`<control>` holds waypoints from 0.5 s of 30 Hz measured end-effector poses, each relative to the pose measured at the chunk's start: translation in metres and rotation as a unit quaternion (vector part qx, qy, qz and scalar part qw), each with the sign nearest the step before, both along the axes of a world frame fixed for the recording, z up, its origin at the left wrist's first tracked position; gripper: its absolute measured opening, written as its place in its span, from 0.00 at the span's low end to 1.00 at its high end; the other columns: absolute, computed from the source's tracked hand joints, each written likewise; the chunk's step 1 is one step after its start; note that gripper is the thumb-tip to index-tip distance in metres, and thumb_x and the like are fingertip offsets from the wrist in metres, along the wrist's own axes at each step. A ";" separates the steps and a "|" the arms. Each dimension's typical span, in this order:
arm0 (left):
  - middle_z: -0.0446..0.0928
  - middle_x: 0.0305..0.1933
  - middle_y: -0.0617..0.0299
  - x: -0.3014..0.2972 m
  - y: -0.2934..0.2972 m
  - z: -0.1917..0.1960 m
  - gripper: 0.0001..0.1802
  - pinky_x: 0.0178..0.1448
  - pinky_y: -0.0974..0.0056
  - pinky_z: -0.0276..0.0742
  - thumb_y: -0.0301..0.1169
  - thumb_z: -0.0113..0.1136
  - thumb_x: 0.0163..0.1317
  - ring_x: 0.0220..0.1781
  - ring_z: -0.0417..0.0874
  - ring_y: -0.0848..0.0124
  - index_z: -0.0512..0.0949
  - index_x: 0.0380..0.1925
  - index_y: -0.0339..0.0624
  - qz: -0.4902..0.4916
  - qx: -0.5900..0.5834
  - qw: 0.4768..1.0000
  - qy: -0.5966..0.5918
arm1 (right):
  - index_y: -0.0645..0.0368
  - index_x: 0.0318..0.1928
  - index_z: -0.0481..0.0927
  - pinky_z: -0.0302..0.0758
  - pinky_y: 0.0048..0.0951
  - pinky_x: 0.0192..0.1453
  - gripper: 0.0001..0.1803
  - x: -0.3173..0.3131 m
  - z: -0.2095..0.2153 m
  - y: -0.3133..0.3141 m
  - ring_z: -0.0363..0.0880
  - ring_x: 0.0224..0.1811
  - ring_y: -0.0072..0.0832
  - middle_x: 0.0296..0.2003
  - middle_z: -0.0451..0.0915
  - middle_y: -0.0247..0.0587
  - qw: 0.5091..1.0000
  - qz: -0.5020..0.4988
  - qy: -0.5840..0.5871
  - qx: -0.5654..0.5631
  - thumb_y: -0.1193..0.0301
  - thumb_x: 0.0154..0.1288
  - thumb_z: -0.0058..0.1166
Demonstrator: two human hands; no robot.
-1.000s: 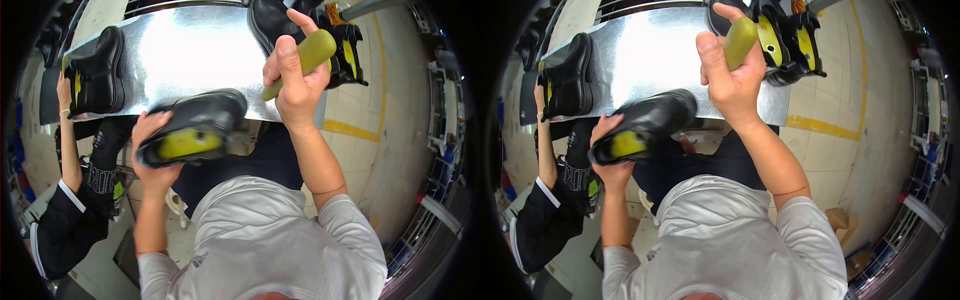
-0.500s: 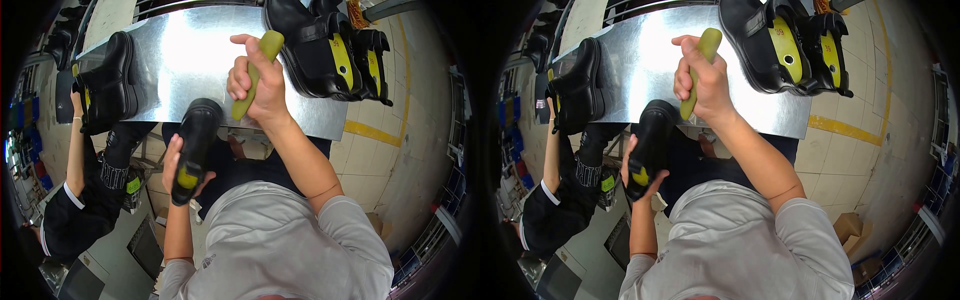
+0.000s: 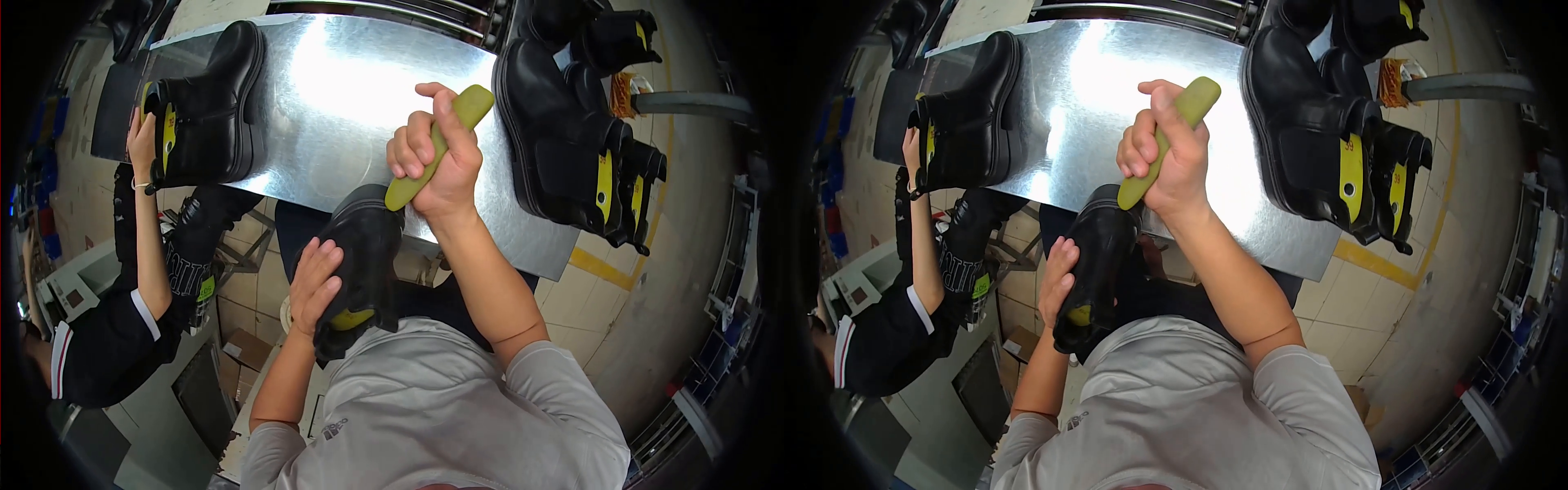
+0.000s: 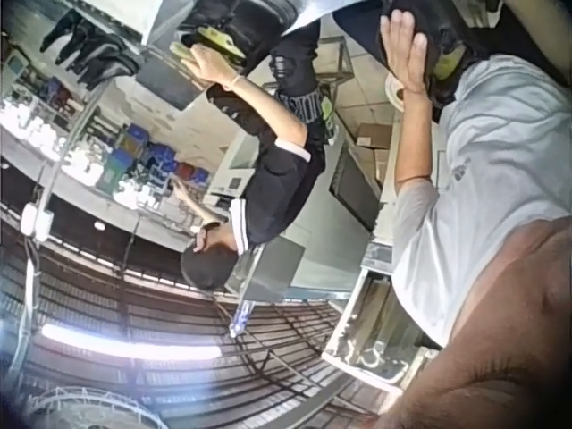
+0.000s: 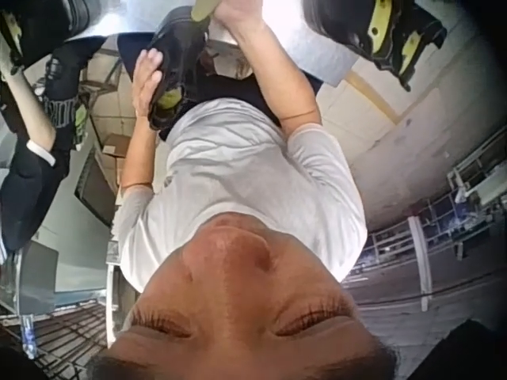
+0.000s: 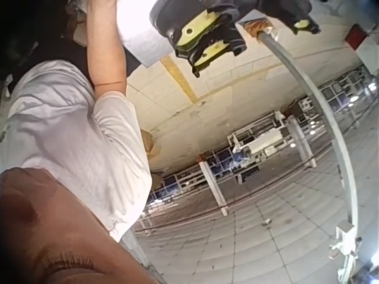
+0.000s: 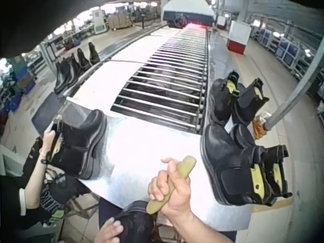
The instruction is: Clean and finish black leather boots using a handheld tool.
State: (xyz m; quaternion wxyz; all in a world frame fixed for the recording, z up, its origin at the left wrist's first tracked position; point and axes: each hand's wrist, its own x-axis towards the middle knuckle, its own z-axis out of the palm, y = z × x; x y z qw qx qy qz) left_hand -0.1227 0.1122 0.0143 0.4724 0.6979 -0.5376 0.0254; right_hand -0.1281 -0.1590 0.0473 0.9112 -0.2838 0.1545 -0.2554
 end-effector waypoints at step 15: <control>0.76 0.70 0.40 0.015 -0.006 -0.001 0.44 0.76 0.40 0.70 0.44 0.78 0.58 0.71 0.77 0.41 0.68 0.70 0.41 0.004 -0.013 0.996 0.091 | 0.57 0.48 0.82 0.58 0.20 0.20 0.15 0.047 0.026 0.023 0.62 0.15 0.13 0.17 0.65 0.22 0.923 0.179 0.114 -0.321 0.62 0.68 0.67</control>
